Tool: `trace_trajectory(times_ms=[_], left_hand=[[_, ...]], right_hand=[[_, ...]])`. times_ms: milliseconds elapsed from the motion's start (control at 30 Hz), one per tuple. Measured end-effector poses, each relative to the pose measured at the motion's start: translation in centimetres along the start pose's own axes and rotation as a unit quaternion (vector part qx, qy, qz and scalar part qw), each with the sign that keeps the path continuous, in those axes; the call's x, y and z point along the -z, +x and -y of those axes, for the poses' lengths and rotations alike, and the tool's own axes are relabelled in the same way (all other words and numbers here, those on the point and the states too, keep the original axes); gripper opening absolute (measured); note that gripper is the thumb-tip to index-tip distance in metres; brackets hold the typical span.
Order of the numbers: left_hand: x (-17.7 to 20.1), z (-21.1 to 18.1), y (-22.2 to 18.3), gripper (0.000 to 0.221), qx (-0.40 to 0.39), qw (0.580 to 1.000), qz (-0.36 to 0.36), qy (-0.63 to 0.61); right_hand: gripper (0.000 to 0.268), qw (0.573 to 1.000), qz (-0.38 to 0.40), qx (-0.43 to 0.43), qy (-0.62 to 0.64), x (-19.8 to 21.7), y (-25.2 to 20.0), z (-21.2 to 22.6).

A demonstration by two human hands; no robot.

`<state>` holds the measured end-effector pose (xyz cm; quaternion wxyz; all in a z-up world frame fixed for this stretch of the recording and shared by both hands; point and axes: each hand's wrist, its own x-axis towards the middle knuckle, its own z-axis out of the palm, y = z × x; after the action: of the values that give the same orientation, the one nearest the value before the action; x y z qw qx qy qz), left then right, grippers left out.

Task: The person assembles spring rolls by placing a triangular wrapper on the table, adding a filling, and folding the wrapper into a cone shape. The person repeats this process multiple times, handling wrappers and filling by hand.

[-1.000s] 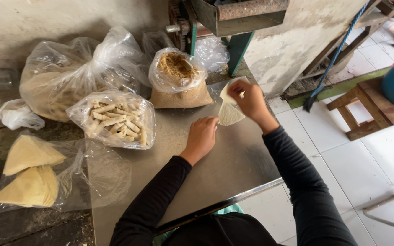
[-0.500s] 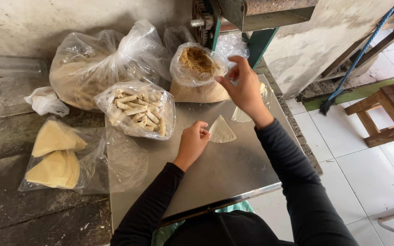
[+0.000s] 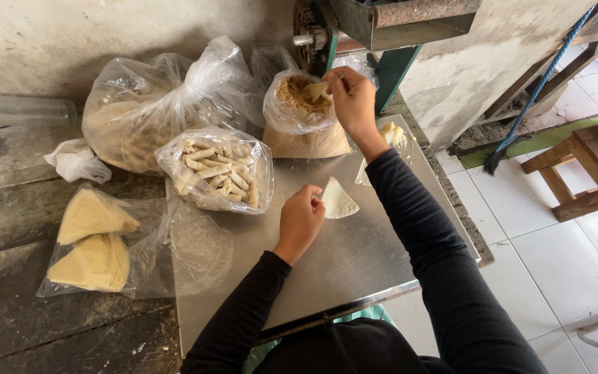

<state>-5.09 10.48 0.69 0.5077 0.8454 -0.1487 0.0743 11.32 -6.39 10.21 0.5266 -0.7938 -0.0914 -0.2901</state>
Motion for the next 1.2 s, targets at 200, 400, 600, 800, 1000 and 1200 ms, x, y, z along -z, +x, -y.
trace_trajectory(times_ms=[200, 400, 600, 800, 1000, 1200], left_hand=[[1.4, 0.4, -0.3, 0.023, 0.04, 0.998, 0.003, -0.047], [1.5, 0.5, -0.5, 0.025, 0.078, 0.994, 0.023, -0.068], [1.3, 1.2, -0.7, 0.023, 0.059, 0.995, 0.012, -0.079], [0.9, 1.8, -0.6, 0.023, 0.054, 0.995, 0.0, -0.081], [0.9, 2.1, -0.6, 0.025, 0.059, 0.995, 0.0, -0.074], [1.0, 2.5, -0.6, 0.028, 0.071, 0.993, 0.018, -0.09]], right_hand=[[0.023, 0.982, -0.043, -0.107, 0.153, 0.5, 0.9, -2.5], [0.021, 0.937, -0.059, -0.189, 0.288, 2.1, 0.8, -1.9], [0.022, 0.903, -0.027, -0.211, 0.372, 7.0, -3.5, -0.3], [0.023, 0.898, -0.013, -0.295, 0.326, 9.9, -13.3, -1.5], [0.024, 0.915, 0.068, -0.301, 0.26, 9.5, -19.6, -3.7], [0.019, 0.966, 0.153, -0.177, 0.113, 9.4, -21.4, -2.1]])
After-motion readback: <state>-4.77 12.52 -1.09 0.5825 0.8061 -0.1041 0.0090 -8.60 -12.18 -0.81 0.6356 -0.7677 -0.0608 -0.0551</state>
